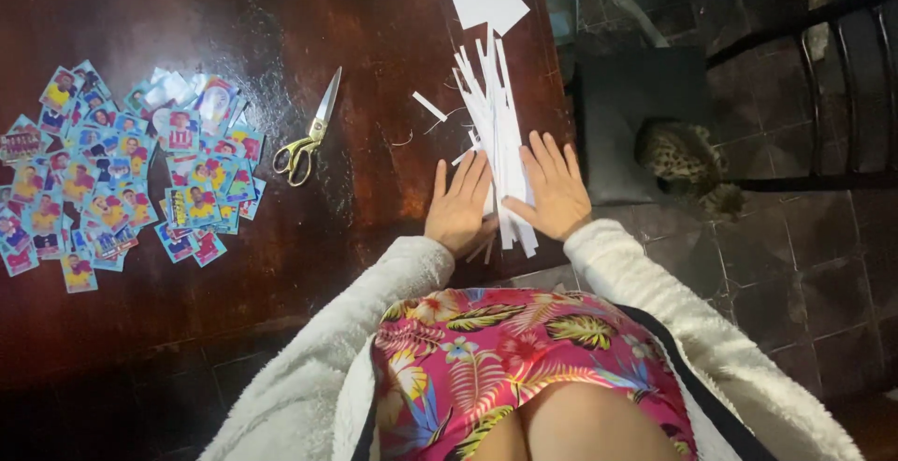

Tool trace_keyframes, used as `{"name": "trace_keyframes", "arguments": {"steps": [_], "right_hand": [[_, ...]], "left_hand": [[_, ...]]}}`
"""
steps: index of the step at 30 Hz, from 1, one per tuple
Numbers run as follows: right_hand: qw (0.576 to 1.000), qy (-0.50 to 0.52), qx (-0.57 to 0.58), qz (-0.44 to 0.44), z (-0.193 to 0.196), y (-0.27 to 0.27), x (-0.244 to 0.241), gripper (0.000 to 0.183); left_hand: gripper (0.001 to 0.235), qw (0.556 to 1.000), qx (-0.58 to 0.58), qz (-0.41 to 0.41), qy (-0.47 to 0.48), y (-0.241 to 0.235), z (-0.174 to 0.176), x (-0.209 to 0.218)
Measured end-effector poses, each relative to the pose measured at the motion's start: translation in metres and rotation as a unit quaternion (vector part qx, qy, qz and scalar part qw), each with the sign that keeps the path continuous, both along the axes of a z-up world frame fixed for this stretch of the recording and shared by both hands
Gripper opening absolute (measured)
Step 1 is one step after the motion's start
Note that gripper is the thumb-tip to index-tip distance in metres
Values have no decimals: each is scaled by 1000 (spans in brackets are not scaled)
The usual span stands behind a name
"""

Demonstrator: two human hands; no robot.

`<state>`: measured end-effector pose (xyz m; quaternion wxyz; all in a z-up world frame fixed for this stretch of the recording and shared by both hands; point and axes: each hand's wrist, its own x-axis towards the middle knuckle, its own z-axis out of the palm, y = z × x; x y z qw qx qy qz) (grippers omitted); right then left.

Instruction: Cutting sheets of printed sticker cards into individual strips and cards using scissors.

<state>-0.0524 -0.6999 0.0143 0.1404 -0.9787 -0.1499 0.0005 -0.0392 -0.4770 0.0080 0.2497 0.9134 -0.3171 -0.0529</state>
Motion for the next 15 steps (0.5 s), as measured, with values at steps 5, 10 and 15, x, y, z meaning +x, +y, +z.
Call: {"name": "trace_keyframes", "arguments": {"steps": [5, 10, 15], "right_hand": [[999, -5, 51, 15, -10, -23, 7, 89], [999, -15, 48, 19, -3, -18, 47, 88], [999, 17, 30, 26, -9, -3, 66, 88]], "left_hand": [[90, 998, 5, 56, 5, 29, -12, 22], [91, 989, 73, 127, -25, 56, -9, 63], [89, 999, 50, 1, -12, 23, -9, 85]]}}
